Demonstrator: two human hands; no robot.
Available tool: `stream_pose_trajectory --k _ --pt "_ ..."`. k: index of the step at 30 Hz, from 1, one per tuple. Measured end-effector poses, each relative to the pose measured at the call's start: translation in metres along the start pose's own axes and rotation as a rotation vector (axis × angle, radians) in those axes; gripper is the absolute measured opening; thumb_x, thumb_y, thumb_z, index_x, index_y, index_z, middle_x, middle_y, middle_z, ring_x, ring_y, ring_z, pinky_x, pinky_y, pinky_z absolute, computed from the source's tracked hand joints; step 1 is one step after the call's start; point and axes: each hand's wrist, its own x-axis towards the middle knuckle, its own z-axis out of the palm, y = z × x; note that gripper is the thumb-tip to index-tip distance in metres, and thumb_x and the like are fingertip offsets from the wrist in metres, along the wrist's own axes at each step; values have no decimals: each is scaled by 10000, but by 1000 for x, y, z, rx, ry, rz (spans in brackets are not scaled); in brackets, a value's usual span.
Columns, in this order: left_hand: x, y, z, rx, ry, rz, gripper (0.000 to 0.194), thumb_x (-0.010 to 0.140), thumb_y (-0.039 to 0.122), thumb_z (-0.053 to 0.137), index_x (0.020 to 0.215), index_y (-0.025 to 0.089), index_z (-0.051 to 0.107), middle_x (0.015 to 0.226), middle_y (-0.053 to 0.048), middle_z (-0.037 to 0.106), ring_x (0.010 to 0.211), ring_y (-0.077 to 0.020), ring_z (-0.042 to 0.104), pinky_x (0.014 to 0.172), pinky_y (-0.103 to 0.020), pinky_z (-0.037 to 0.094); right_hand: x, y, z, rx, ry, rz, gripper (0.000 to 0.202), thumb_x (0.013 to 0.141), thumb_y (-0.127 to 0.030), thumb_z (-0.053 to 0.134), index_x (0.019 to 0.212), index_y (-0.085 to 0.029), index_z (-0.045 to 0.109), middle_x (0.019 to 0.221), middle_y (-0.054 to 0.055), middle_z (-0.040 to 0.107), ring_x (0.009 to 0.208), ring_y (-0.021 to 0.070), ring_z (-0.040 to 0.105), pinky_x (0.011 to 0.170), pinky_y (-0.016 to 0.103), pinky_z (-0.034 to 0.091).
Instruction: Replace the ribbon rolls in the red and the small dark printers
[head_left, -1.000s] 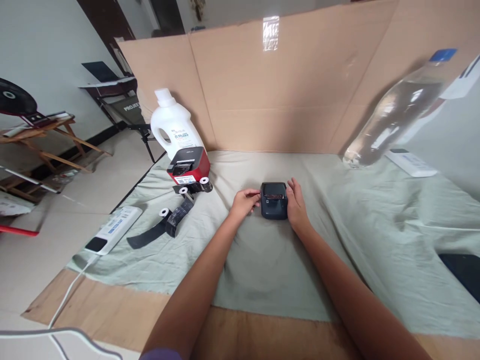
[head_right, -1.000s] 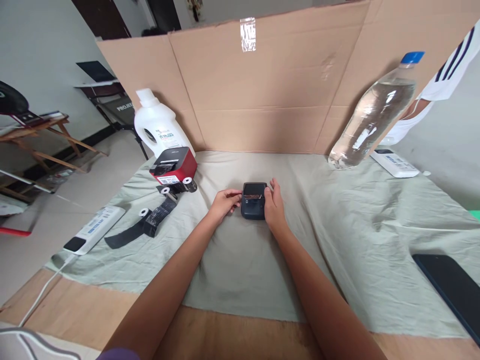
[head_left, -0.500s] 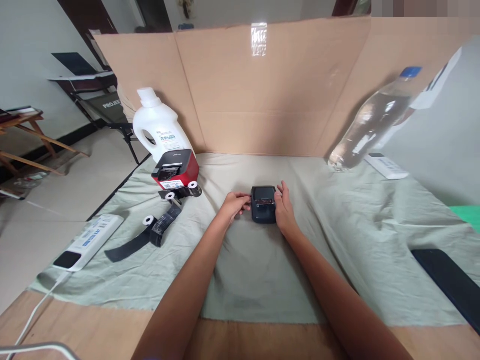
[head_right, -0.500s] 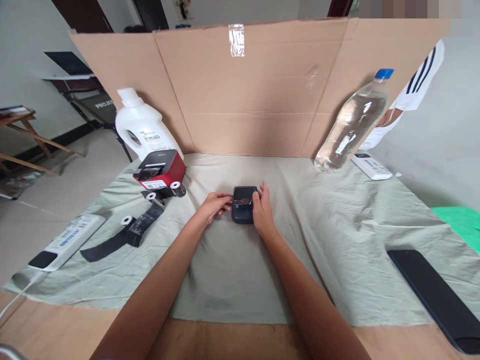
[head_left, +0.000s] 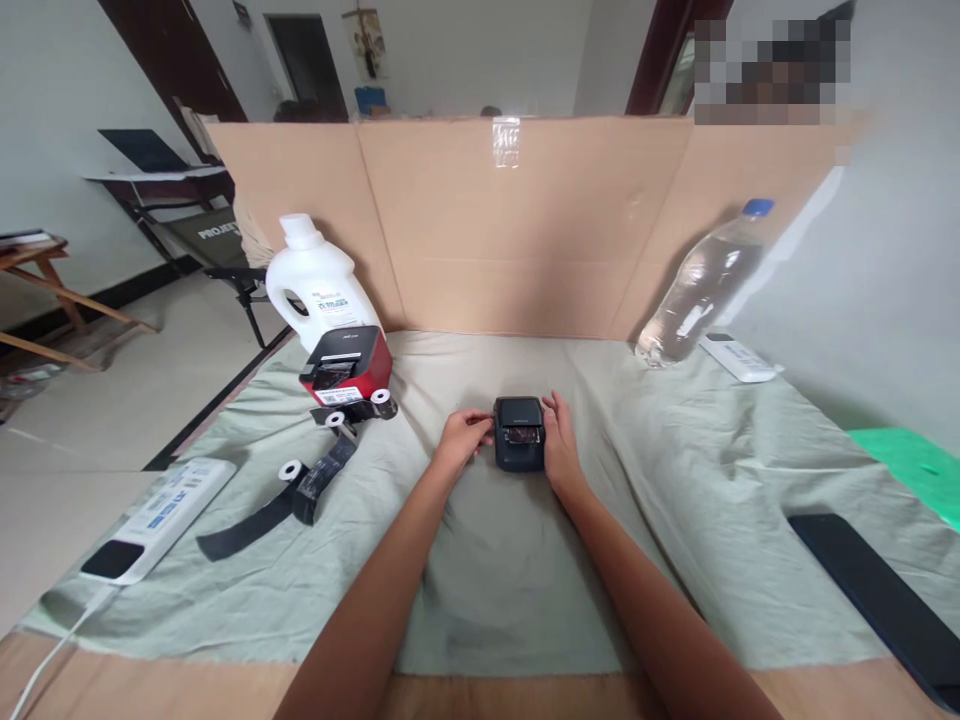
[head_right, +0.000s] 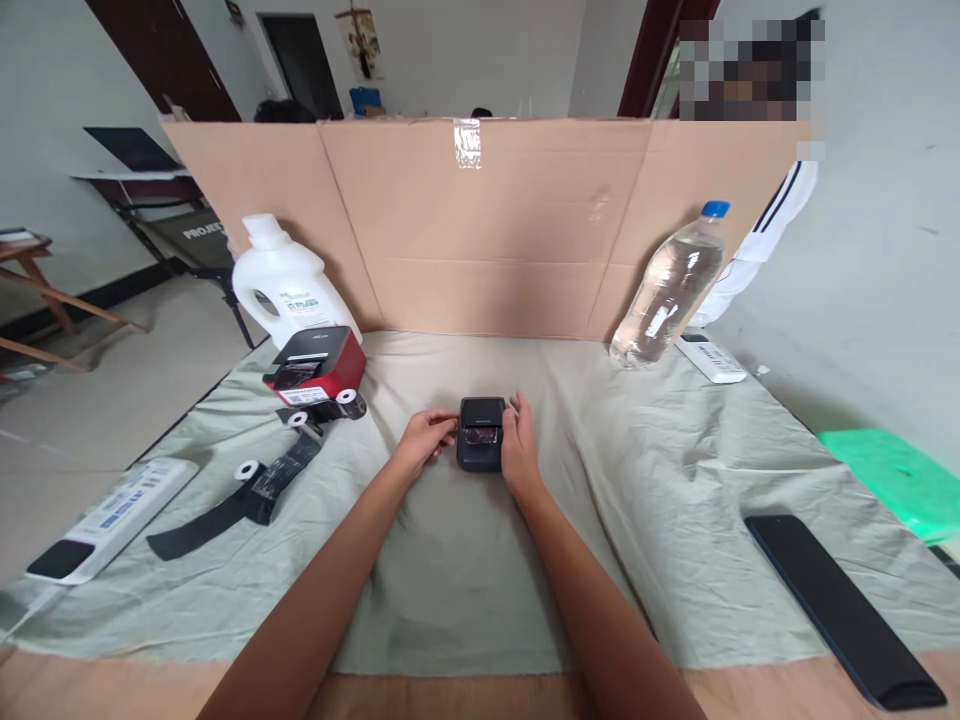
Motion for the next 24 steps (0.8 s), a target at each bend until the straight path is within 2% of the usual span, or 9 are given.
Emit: stream_pose_trajectory --k 3,5,9,13,16,20,24 --pt "-3 -11 2 21 30 137 148 806 205 607 907 134 690 694 -13 670 504 -84 560 443 -172 380 -4 0 -2 56 95 -4 523 980 -546 374 1356 -205 499 1291 125 641 1183 239 612 1066 449 434" --pt "-6 -18 5 50 70 260 163 815 221 593 908 142 701 723 -17 683 563 -100 583 526 -192 447 -6 -1 -3 58 140 -38 465 985 -519 386 1275 -199 556 1205 117 690 1114 240 646 1030 451 461" --pt "-10 -23 8 70 100 345 172 814 252 589 891 153 706 776 -26 705 612 -119 591 583 -212 468 -9 -3 -5 70 130 -98 433 984 -494 404 1198 -185 619 1217 120 694 1134 241 640 1042 445 456" --pt "-12 -22 7 93 91 365 168 815 231 573 888 151 701 794 -33 711 618 -120 585 593 -213 464 -7 -4 -5 165 30 -90 491 985 -517 410 1293 -182 595 1369 122 611 1276 239 564 1119 436 402" --pt "-13 -23 7 114 85 384 174 815 210 563 908 153 699 841 -40 720 638 -121 590 612 -217 473 -2 -4 -4 178 -93 -70 588 984 -573 395 1449 -221 472 1525 84 457 1415 223 419 1210 437 278" --pt "-13 -26 7 137 105 401 202 800 154 554 946 152 694 900 -48 725 676 -124 609 661 -231 495 5 -4 -6 87 -201 -50 725 959 -673 361 1542 -245 335 1615 48 293 1495 210 262 1254 438 149" --pt "-14 -25 5 163 91 415 228 807 128 545 978 148 693 915 -46 719 660 -114 604 655 -226 493 14 -5 -11 -25 -253 -8 784 941 -712 342 1555 -226 310 1622 55 270 1505 210 232 1259 429 116"
